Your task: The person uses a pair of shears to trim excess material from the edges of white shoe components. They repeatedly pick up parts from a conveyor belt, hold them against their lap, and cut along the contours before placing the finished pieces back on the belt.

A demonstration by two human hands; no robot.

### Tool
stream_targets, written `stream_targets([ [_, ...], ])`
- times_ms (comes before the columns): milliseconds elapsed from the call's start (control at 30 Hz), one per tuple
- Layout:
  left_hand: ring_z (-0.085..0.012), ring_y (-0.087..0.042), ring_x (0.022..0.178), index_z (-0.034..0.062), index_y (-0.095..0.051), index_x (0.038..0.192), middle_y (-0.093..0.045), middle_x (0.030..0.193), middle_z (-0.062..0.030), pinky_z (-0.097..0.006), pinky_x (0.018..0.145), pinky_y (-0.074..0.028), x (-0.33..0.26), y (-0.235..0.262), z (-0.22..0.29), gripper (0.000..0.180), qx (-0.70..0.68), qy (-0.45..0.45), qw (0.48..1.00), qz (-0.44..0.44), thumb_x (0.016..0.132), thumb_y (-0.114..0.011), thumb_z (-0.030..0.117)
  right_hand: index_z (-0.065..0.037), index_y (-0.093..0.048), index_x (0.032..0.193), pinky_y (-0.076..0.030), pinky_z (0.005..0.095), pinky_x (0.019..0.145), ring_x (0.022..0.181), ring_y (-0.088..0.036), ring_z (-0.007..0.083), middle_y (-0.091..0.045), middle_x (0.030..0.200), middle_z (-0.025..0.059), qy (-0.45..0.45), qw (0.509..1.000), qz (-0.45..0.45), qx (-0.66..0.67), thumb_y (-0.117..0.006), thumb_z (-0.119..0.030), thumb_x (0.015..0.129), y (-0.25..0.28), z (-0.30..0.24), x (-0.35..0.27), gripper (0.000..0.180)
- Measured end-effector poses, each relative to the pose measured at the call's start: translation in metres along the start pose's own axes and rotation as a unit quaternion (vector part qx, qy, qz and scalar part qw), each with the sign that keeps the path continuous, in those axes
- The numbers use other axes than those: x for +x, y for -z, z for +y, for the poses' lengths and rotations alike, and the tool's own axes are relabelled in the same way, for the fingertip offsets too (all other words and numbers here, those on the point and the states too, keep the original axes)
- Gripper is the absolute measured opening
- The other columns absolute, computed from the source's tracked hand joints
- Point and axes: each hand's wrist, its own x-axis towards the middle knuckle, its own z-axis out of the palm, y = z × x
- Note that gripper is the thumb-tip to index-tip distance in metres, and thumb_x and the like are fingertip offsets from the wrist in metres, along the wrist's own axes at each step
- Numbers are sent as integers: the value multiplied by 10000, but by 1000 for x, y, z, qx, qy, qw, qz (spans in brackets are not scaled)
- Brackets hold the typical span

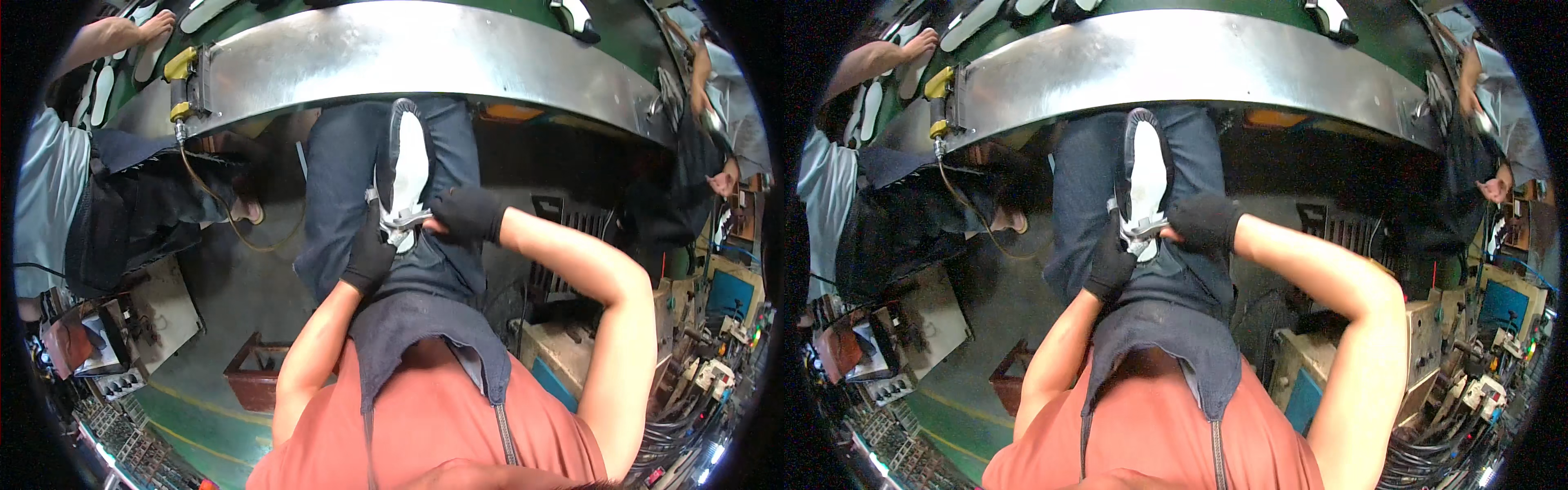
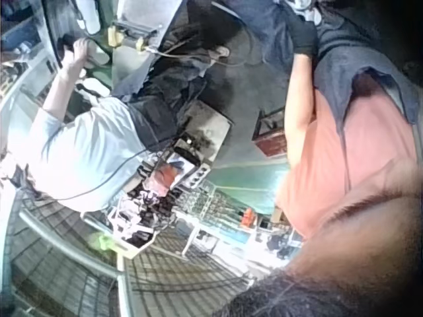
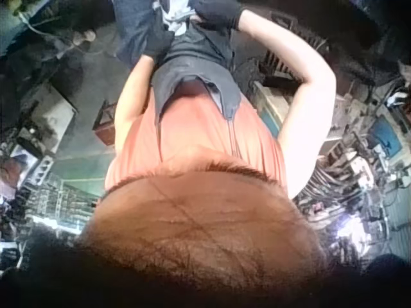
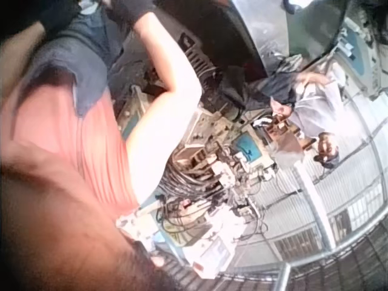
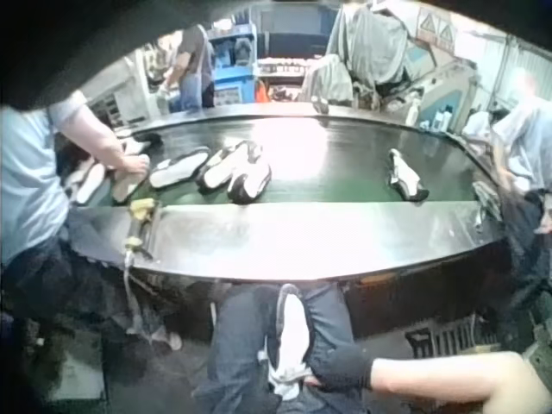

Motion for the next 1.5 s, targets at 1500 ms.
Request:
stream_targets([
  [1500,-194,-524,1097,29,-421,1317,-533,1234,-109,-302,959,-413,63,3,70,571,-416,153,894,-61,996,-240,465,27,-613,833,-482,349,582,615,-613,248,-617,684,166,-100,949,56,293,-451,-369,945,56,-12,-41,441],
])
